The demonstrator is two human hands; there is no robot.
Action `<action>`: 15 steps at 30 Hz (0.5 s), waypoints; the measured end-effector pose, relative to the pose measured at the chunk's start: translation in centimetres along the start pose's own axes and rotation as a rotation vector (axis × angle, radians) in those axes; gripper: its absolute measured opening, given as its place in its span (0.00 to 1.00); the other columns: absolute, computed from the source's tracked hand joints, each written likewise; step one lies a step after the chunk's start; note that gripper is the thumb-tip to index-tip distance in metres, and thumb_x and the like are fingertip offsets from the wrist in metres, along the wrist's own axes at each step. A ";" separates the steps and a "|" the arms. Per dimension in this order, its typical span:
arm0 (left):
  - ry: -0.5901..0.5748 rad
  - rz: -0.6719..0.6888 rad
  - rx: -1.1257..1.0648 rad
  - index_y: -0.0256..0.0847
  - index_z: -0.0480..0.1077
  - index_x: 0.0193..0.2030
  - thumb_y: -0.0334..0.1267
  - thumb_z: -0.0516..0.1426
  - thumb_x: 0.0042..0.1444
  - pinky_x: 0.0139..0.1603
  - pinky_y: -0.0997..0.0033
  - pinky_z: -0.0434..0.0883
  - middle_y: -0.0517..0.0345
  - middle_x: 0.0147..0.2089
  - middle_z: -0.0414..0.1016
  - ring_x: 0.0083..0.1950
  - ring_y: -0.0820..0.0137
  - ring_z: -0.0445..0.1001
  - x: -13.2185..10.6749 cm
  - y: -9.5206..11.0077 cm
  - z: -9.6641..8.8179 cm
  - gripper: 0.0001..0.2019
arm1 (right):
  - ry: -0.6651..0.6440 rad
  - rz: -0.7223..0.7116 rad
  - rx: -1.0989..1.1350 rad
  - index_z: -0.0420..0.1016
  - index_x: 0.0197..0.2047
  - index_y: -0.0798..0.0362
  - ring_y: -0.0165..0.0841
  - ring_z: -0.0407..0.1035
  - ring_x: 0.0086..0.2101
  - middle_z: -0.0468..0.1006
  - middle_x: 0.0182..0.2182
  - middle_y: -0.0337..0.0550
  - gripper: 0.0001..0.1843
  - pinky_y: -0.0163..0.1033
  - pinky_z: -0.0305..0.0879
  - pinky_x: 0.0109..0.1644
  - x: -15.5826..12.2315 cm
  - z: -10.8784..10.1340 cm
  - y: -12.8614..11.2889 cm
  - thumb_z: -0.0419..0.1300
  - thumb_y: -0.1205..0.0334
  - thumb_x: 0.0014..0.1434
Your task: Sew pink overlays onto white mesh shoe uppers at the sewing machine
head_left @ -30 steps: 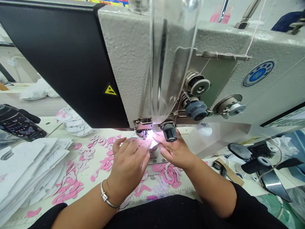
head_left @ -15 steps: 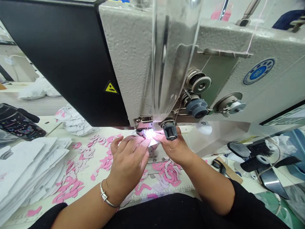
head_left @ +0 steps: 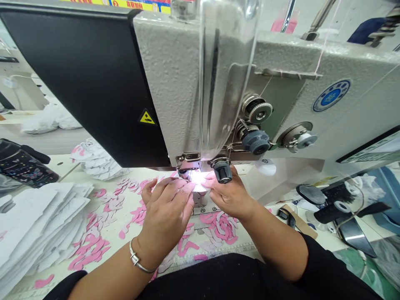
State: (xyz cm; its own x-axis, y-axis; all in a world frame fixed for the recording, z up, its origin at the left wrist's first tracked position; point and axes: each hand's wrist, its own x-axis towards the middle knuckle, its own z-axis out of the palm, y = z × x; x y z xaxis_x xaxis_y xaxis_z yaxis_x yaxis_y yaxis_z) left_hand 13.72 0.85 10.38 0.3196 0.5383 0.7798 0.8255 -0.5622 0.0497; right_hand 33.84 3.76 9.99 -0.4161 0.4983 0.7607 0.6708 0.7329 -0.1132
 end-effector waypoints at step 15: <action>0.030 -0.017 0.036 0.48 0.75 0.46 0.32 0.61 0.55 0.53 0.50 0.63 0.59 0.44 0.80 0.49 0.57 0.75 -0.5 -0.8 0.2 0.12 | -0.043 -0.029 -0.040 0.76 0.53 0.49 0.40 0.66 0.43 0.72 0.38 0.46 0.22 0.48 0.67 0.50 -0.6 0.8 -1.0 0.56 0.70 0.57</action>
State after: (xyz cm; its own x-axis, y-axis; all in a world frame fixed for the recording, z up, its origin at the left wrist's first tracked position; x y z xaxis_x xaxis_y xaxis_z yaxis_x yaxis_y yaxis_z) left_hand 13.01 1.16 9.87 0.2920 0.5281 0.7974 0.8470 -0.5300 0.0408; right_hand 32.91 3.08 9.13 -0.4612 0.4971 0.7349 0.6815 0.7289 -0.0654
